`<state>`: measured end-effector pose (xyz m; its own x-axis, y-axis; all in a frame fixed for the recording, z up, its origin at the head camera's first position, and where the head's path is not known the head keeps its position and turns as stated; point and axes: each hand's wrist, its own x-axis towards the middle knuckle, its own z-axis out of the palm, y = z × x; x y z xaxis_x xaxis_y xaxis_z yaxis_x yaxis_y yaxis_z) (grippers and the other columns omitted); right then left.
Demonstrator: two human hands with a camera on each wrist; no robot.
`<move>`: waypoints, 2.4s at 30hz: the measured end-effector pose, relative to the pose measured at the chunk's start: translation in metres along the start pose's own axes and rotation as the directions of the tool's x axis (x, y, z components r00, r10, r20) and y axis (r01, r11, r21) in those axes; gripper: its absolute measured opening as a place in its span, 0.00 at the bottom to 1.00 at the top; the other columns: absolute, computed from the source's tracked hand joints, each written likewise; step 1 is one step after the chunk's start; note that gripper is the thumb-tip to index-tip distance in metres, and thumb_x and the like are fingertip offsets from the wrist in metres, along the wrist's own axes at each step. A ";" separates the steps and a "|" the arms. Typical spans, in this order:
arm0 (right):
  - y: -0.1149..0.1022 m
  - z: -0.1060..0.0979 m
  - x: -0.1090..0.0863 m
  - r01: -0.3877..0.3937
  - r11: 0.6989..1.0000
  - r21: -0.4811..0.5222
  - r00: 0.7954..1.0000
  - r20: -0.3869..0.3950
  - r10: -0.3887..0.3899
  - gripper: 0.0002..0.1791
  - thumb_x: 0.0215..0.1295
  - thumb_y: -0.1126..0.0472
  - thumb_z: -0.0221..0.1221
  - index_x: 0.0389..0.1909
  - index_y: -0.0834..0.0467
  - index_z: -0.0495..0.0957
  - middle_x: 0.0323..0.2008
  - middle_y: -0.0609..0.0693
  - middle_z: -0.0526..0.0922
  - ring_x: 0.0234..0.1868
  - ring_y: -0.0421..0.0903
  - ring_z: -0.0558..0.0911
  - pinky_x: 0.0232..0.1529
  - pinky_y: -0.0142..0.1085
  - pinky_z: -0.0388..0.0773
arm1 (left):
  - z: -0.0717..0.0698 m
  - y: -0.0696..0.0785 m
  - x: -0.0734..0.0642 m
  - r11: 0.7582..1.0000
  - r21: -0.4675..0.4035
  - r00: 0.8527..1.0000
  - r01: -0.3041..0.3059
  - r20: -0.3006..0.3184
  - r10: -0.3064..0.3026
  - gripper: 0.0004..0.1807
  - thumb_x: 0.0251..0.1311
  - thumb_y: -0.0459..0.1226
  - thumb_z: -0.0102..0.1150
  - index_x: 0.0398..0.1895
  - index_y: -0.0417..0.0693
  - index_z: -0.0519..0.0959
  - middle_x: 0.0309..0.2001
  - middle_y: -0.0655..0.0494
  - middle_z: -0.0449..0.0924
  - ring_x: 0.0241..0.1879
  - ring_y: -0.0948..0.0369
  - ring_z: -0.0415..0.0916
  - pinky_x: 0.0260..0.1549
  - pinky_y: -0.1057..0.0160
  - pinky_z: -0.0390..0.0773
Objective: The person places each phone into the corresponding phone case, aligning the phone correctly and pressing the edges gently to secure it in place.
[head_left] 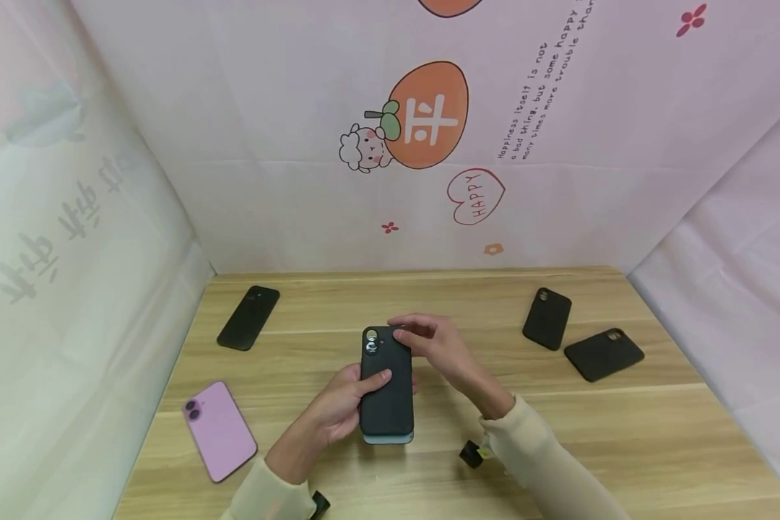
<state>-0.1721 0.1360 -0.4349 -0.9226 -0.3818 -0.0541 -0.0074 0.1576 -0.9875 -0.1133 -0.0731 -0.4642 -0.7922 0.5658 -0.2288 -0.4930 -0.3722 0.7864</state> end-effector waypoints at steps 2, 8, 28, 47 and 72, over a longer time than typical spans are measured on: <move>0.000 0.001 0.000 0.013 1.000 -0.007 1.000 0.012 -0.013 0.17 0.76 0.61 0.64 0.62 0.60 0.83 0.53 0.58 0.87 0.50 0.51 0.88 0.53 0.43 0.88 | 0.001 0.000 0.000 1.000 -0.005 1.000 0.001 0.010 0.000 0.28 0.83 0.34 0.49 0.78 0.31 0.57 0.63 0.36 0.81 0.70 0.41 0.74 0.64 0.50 0.80; 0.002 0.002 -0.001 0.032 0.999 -0.007 0.999 0.025 -0.031 0.17 0.77 0.61 0.63 0.62 0.60 0.83 0.54 0.59 0.88 0.50 0.51 0.88 0.55 0.42 0.87 | 0.002 0.001 -0.001 1.000 -0.009 1.000 0.006 0.009 -0.006 0.28 0.83 0.34 0.48 0.78 0.32 0.57 0.64 0.34 0.80 0.71 0.40 0.72 0.65 0.50 0.79; 0.000 0.004 -0.006 0.033 0.999 -0.029 0.999 0.024 -0.033 0.16 0.76 0.63 0.64 0.59 0.63 0.84 0.52 0.60 0.88 0.49 0.50 0.89 0.54 0.37 0.86 | 0.001 0.002 -0.003 1.000 0.012 1.000 0.012 0.018 -0.012 0.30 0.80 0.29 0.50 0.80 0.32 0.55 0.67 0.33 0.77 0.74 0.37 0.67 0.66 0.50 0.78; 0.001 0.005 -0.008 0.021 0.997 -0.079 1.000 0.024 -0.019 0.16 0.75 0.64 0.64 0.60 0.62 0.84 0.51 0.58 0.90 0.48 0.49 0.89 0.51 0.36 0.87 | 0.003 -0.004 -0.004 0.999 0.045 1.000 -0.008 -0.005 0.009 0.29 0.78 0.28 0.53 0.77 0.31 0.59 0.69 0.28 0.74 0.71 0.39 0.71 0.65 0.52 0.80; 0.001 -0.005 -0.007 -0.059 0.998 -0.021 0.998 0.003 0.059 0.16 0.72 0.62 0.68 0.52 0.69 0.86 0.43 0.61 0.91 0.40 0.55 0.92 0.45 0.42 0.90 | 0.006 -0.006 -0.003 0.999 0.030 1.000 -0.013 -0.005 0.013 0.29 0.76 0.25 0.54 0.77 0.29 0.59 0.66 0.29 0.77 0.71 0.36 0.70 0.63 0.51 0.81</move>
<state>-0.1674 0.1433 -0.4351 -0.9202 -0.3748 -0.1127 0.0390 0.1986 -0.9793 -0.1059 -0.0686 -0.4646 -0.8002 0.5574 -0.2214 -0.4719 -0.3574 0.8059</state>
